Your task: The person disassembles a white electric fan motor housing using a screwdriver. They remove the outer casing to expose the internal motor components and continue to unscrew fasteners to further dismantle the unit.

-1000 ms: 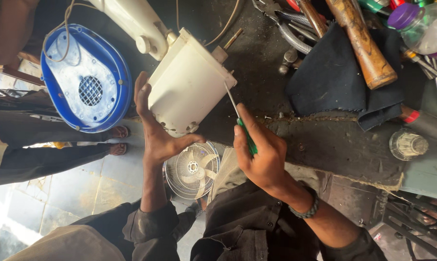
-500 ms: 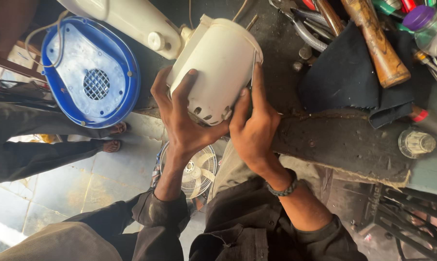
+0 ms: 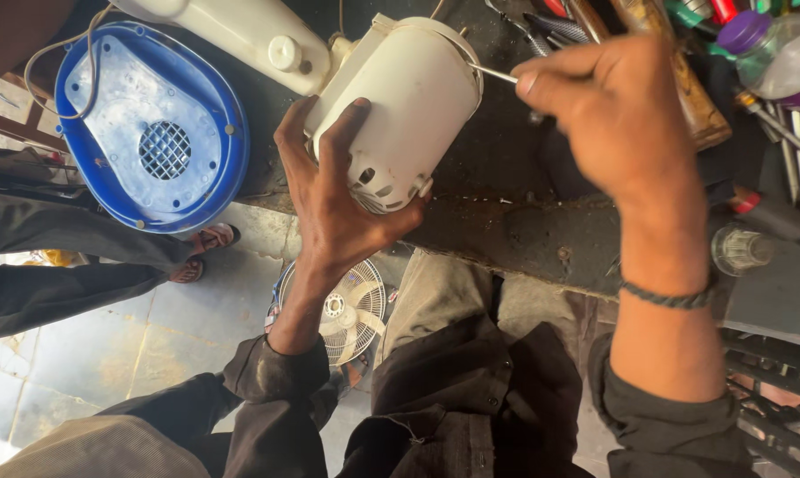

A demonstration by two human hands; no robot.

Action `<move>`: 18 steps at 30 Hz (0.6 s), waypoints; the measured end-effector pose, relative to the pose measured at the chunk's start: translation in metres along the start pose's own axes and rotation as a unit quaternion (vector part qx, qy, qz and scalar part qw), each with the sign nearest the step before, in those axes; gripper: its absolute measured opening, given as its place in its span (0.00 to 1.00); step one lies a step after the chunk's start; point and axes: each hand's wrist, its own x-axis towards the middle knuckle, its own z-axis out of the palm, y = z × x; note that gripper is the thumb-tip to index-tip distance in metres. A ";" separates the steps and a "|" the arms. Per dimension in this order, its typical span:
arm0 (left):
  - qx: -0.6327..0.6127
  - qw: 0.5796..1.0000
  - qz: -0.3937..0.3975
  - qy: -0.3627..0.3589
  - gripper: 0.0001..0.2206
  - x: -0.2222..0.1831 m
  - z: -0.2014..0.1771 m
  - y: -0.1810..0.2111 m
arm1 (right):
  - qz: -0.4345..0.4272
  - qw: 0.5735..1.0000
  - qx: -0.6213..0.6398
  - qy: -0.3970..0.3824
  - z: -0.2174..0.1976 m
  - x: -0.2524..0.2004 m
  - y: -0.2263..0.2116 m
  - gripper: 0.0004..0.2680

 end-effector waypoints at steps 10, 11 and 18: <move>-0.019 1.000 0.013 -0.019 0.41 0.030 -0.014 -0.002 | -0.165 0.986 -0.035 0.006 -0.012 0.005 0.006 0.05; -0.014 0.999 0.015 -0.025 0.41 0.032 -0.015 -0.001 | -0.135 0.990 -0.046 0.014 -0.010 0.002 0.009 0.05; 0.024 0.997 0.065 -0.045 0.42 0.059 -0.024 0.010 | -0.228 0.970 -0.072 0.045 -0.005 -0.028 0.014 0.05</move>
